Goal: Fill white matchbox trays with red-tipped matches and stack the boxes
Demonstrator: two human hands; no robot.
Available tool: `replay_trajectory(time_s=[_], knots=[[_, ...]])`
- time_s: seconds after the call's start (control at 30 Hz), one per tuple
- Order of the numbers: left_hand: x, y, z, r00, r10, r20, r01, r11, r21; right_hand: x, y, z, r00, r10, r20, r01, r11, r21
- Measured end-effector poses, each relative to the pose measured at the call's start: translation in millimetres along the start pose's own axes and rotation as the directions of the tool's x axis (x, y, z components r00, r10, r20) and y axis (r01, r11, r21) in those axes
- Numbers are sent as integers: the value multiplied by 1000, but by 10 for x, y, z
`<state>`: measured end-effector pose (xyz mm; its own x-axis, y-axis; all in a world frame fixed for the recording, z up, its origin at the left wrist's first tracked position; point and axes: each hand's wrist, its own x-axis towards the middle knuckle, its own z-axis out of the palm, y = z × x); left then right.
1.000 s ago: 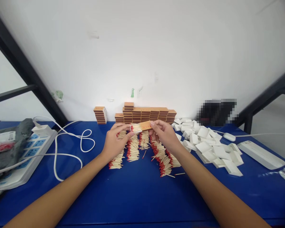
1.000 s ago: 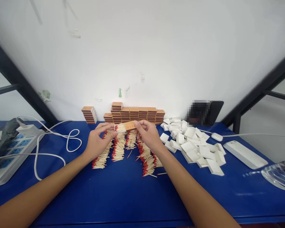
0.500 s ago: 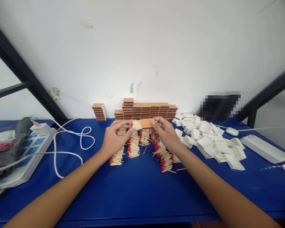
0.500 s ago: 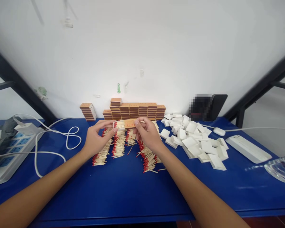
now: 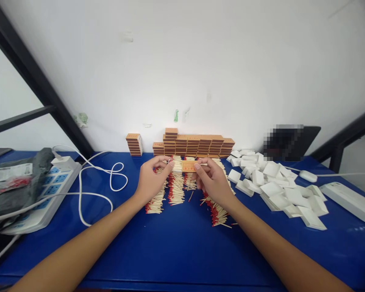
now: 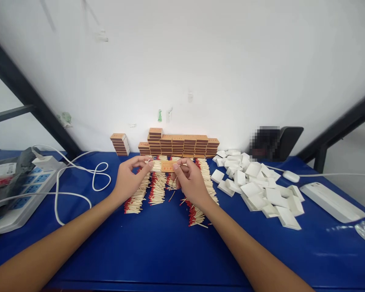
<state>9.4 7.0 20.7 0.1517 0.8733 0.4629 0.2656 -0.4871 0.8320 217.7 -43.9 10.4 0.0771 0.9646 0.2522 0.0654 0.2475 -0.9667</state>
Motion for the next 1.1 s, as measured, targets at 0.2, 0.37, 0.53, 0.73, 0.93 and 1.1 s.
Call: replay_trajectory(time_s=[0.2, 0.37, 0.53, 0.73, 0.93, 1.1], knots=[[-13, 1, -3, 1000, -27, 3, 27, 999, 26, -15, -49, 2, 1000, 12, -22, -12, 1000, -4], [-10, -10, -5, 1000, -20, 8, 20, 1000, 23, -34, -68, 33, 999, 47, -14, -47, 999, 17], [-18, -24, 19, 999, -29, 30, 29, 1000, -8, -48, -47, 50, 997, 77, 18, -77, 996, 45], [-26, -33, 29, 998, -33, 53, 33, 999, 6, -81, -17, 66, 995, 94, 35, -96, 995, 34], [-26, 10, -8, 994, -8, 108, 6, 1000, 16, -102, -41, 76, 995, 94, -32, -92, 994, 53], [-65, -4, 13, 985, 11, 170, -17, 999, 39, -82, -68, 51, 995, 91, -30, -90, 995, 48]])
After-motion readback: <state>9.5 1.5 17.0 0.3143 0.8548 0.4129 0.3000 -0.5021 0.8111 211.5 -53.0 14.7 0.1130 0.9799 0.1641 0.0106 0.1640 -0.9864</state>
